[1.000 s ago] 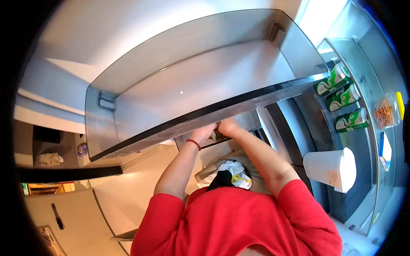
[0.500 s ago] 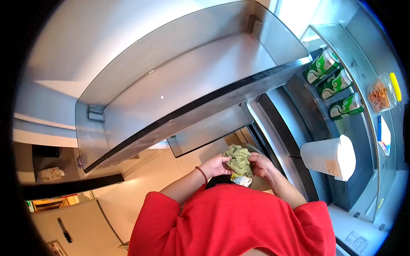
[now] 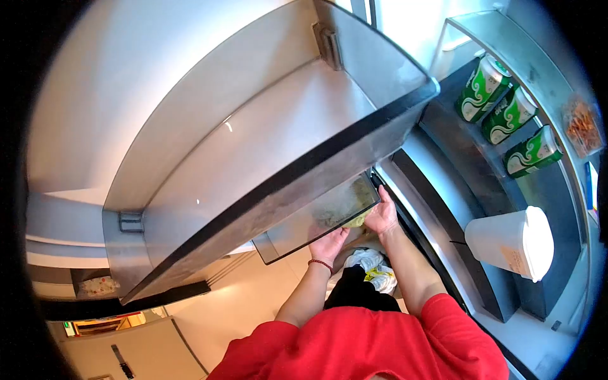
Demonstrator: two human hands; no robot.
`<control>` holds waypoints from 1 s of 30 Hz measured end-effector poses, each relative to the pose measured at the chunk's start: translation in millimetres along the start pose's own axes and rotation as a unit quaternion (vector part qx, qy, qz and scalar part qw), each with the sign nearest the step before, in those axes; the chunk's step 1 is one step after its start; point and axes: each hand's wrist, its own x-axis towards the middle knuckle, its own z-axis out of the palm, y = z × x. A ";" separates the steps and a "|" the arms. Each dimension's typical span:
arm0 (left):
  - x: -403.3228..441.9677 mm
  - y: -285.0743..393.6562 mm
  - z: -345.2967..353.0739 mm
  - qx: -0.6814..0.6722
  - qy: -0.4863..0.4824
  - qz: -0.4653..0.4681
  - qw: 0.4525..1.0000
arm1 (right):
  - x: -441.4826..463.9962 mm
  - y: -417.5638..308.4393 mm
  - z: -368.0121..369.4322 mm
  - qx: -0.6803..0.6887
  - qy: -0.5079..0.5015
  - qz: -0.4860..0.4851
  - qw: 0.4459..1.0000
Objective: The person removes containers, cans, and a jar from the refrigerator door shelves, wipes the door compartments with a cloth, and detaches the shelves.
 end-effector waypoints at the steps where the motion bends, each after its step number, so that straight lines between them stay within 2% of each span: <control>1: 1.6 2.7 4.5 0.012 -0.007 0.020 1.000 | -3.1 4.7 10.7 -0.022 0.026 0.010 0.999; 2: 3.2 5.4 8.9 0.023 -0.014 0.041 0.999 | -1.5 9.4 14.4 -0.020 0.028 0.014 0.999; 4: 2.9 12.5 19.0 0.014 -0.016 0.068 0.997 | 5.2 15.1 16.8 -0.055 -0.046 0.023 0.997; 6: 4.2 26.5 12.8 0.026 -0.024 0.089 0.995 | 18.2 17.2 9.0 -0.039 -0.048 0.040 0.997; 9: -6.2 48.7 -0.9 0.042 -0.016 0.134 0.990 | 24.6 33.7 10.1 0.001 -0.254 0.103 0.962; 10: -10.9 55.8 -3.7 0.043 -0.016 0.146 0.988 | 27.2 48.7 7.0 0.002 -0.257 0.101 0.961; 13: -23.2 76.8 -1.4 0.027 0.005 0.214 0.977 | 39.8 88.5 9.8 0.074 -0.237 0.134 0.959; 15: -31.5 83.7 3.6 0.038 0.033 0.278 0.959 | 41.5 101.8 14.6 -0.006 -0.062 0.176 0.982; 17: -27.8 92.1 -4.2 0.047 0.026 0.281 0.958 | 41.9 96.3 16.4 -0.025 -0.068 0.162 0.984; 19: -17.9 85.5 5.0 0.040 0.015 0.268 0.962 | 45.5 81.5 6.9 -0.049 -0.074 0.146 0.985; 21: -4.9 76.0 12.7 0.058 0.006 0.235 0.970 | 48.2 60.3 -13.8 0.078 -0.206 0.117 0.968; 22: 3.5 70.1 14.6 0.079 0.003 0.209 0.975 | 41.7 53.8 -5.2 0.077 -0.203 0.117 0.969; 23: 13.4 63.1 15.8 0.085 0.031 0.204 0.975 | 36.7 45.7 4.6 0.043 -0.078 0.026 0.996; 24: 23.4 56.6 15.9 0.090 0.059 0.198 0.974 | 29.0 39.8 18.7 0.007 0.049 -0.063 0.997; 27: 42.7 43.3 9.4 0.091 0.009 0.153 0.984 | 8.0 20.9 33.4 0.018 -0.048 -0.049 0.997; 28: 50.3 46.1 -2.7 0.072 -0.042 0.116 0.990 | 6.7 19.0 30.7 0.017 -0.070 -0.041 0.997; 30: 56.4 58.8 -25.1 0.049 -0.095 0.084 0.991 | 12.2 24.6 24.9 0.033 -0.017 -0.053 0.998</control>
